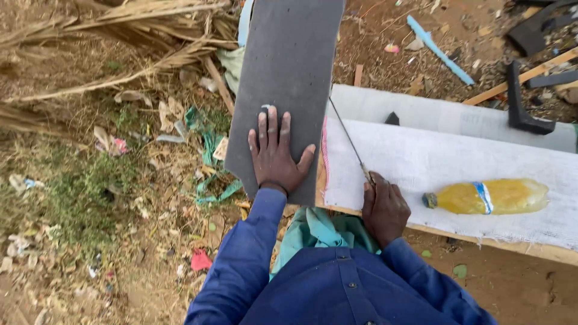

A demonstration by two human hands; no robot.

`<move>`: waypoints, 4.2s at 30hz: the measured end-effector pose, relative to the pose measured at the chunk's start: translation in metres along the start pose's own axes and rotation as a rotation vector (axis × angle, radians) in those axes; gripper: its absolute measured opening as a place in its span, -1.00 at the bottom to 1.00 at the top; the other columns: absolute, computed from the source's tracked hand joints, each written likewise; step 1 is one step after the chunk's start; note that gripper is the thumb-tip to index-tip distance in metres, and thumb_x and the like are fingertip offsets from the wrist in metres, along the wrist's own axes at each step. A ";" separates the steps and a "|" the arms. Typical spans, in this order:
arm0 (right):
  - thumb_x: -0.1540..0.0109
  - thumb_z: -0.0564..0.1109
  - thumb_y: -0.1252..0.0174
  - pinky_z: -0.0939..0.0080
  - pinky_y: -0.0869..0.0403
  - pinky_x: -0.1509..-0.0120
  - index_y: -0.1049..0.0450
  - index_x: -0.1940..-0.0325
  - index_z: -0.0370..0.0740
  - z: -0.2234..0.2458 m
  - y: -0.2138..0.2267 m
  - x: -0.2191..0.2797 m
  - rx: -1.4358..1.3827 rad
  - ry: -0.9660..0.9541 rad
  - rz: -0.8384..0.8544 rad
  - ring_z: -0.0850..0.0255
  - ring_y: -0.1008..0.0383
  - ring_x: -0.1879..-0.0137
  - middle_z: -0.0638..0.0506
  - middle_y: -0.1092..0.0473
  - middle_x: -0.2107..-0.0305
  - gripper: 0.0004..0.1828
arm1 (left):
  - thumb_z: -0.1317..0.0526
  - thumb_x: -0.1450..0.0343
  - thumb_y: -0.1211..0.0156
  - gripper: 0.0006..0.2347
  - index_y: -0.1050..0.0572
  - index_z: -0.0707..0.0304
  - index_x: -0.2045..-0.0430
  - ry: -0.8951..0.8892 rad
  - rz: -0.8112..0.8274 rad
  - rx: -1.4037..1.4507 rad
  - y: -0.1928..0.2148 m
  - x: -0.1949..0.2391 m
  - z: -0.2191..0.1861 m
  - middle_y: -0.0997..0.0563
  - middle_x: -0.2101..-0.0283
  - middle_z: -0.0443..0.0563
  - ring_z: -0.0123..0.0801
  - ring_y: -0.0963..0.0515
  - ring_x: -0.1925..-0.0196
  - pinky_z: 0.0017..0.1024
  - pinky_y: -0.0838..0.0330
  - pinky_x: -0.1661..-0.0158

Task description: The person uses a knife to cut a rectangular piece of dark gray foam resting on a makeshift workbench. They repeatedly score and slice the foam, removing strips and smaller pieces, while the camera shakes significantly during the process.

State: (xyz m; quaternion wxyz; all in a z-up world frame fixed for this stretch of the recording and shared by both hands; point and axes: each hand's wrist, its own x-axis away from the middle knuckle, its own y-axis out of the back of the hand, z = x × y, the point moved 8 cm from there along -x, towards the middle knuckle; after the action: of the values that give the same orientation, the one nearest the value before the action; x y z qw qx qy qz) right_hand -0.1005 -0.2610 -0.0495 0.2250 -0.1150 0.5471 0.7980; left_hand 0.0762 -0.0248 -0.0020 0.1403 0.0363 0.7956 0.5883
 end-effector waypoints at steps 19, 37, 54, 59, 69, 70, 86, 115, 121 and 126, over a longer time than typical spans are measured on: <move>-0.69 0.13 0.01 -0.18 -0.67 -0.16 -0.53 -0.45 -0.07 -0.018 -0.013 0.009 -0.042 -0.164 0.082 -0.08 -0.67 -0.18 -0.04 -0.61 -0.16 -0.62 | -0.43 -0.60 -0.05 -0.16 -0.04 -0.09 -0.78 -0.012 0.057 0.013 0.002 -0.004 -0.002 0.05 -0.84 0.12 0.08 0.12 -0.87 0.33 0.31 -0.71; -0.76 -0.09 0.12 0.34 -0.43 0.45 -0.26 -0.43 -0.30 0.133 -0.085 -0.108 -1.018 -0.753 -0.084 0.26 -0.41 0.59 0.04 -0.32 0.45 -0.75 | -0.29 -0.60 -0.09 -0.16 0.00 0.09 -0.79 -0.192 0.231 0.061 -0.012 -0.015 0.023 0.06 -0.86 0.31 0.23 0.12 -0.91 0.33 0.06 -0.67; -0.73 -0.06 -0.10 -0.09 -0.50 0.22 -0.50 -0.32 -0.23 0.165 -0.078 -0.117 -0.270 -0.559 -0.252 -0.12 -0.62 0.32 -0.15 -0.54 0.47 -0.79 | -0.22 -0.59 -0.14 -0.28 -0.19 -0.05 -0.72 -0.513 0.170 0.180 0.014 -0.039 0.070 -0.19 -0.76 0.25 0.12 -0.18 -0.79 0.08 -0.27 -0.42; -0.73 -0.14 -0.08 -0.28 -0.59 0.14 -0.47 -0.36 -0.29 0.177 -0.072 -0.123 -0.257 -0.514 -0.252 -0.41 -0.71 0.08 -0.36 -0.64 0.25 -0.81 | -0.20 -0.57 -0.17 -0.29 -0.24 -0.02 -0.68 -0.512 0.122 0.218 0.021 -0.040 0.070 -0.26 -0.72 0.27 0.15 -0.23 -0.76 0.09 -0.28 -0.38; -0.64 0.04 -0.11 -0.44 -0.61 -0.08 -0.50 -0.37 -0.08 0.163 -0.083 -0.118 -0.341 -0.621 -0.153 -0.47 -0.69 -0.06 -0.38 -0.68 0.10 -0.73 | -0.17 -0.41 -0.41 -0.28 -0.43 -0.12 -0.56 -0.517 0.043 0.168 0.031 -0.046 0.067 -0.41 -0.64 0.18 0.10 -0.40 -0.64 0.06 -0.40 -0.27; -0.64 0.04 -0.12 -0.41 -0.62 -0.09 -0.50 -0.35 -0.08 0.167 -0.080 -0.121 -0.362 -0.601 -0.143 -0.45 -0.70 -0.07 -0.36 -0.68 0.11 -0.74 | -0.17 -0.40 -0.42 -0.29 -0.44 -0.15 -0.55 -0.516 0.031 0.169 0.031 -0.047 0.067 -0.42 -0.63 0.16 0.08 -0.41 -0.64 0.06 -0.40 -0.27; -0.64 0.09 -0.07 -0.47 -0.66 -0.06 -0.50 -0.37 -0.02 0.169 -0.079 -0.121 -0.472 -0.587 -0.115 -0.44 -0.71 -0.03 -0.29 -0.69 0.17 -0.71 | -0.13 -0.43 -0.44 -0.33 -0.47 -0.19 -0.53 -0.484 0.042 0.205 0.042 -0.048 0.063 -0.42 -0.62 0.11 0.09 -0.43 -0.62 0.03 -0.41 -0.27; -0.63 0.09 -0.10 -0.37 -0.64 -0.09 -0.52 -0.35 0.02 0.182 -0.068 -0.127 -0.389 -0.467 -0.097 -0.32 -0.74 -0.05 -0.19 -0.71 0.10 -0.73 | -0.12 -0.42 -0.51 -0.32 -0.49 -0.25 -0.53 -0.482 -0.007 0.193 0.041 -0.046 0.065 -0.43 -0.64 0.01 0.07 -0.46 -0.63 0.05 -0.43 -0.32; -0.64 0.09 -0.08 -0.40 -0.64 -0.10 -0.50 -0.35 0.01 0.181 -0.071 -0.126 -0.399 -0.470 -0.078 -0.34 -0.73 -0.05 -0.19 -0.71 0.09 -0.73 | -0.08 -0.47 -0.51 -0.33 -0.45 -0.24 -0.56 -0.454 0.037 0.194 0.041 -0.045 0.065 -0.38 -0.67 0.03 0.10 -0.40 -0.67 0.11 -0.42 -0.38; -0.67 0.08 -0.03 -0.43 -0.64 -0.12 -0.47 -0.39 -0.01 0.188 -0.070 -0.118 -0.405 -0.451 -0.075 -0.36 -0.72 -0.07 -0.21 -0.69 0.08 -0.73 | -0.11 -0.48 -0.50 -0.32 -0.41 -0.26 -0.58 -0.465 0.047 0.211 0.041 -0.037 0.072 -0.37 -0.67 0.01 0.08 -0.39 -0.68 0.13 -0.44 -0.39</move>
State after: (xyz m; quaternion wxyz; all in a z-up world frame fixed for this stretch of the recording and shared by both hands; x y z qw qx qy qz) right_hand 0.0487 -0.0937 0.0139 0.3426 0.0026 0.3087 0.8873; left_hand 0.1263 0.0460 0.0245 0.3012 0.2032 0.7979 0.4810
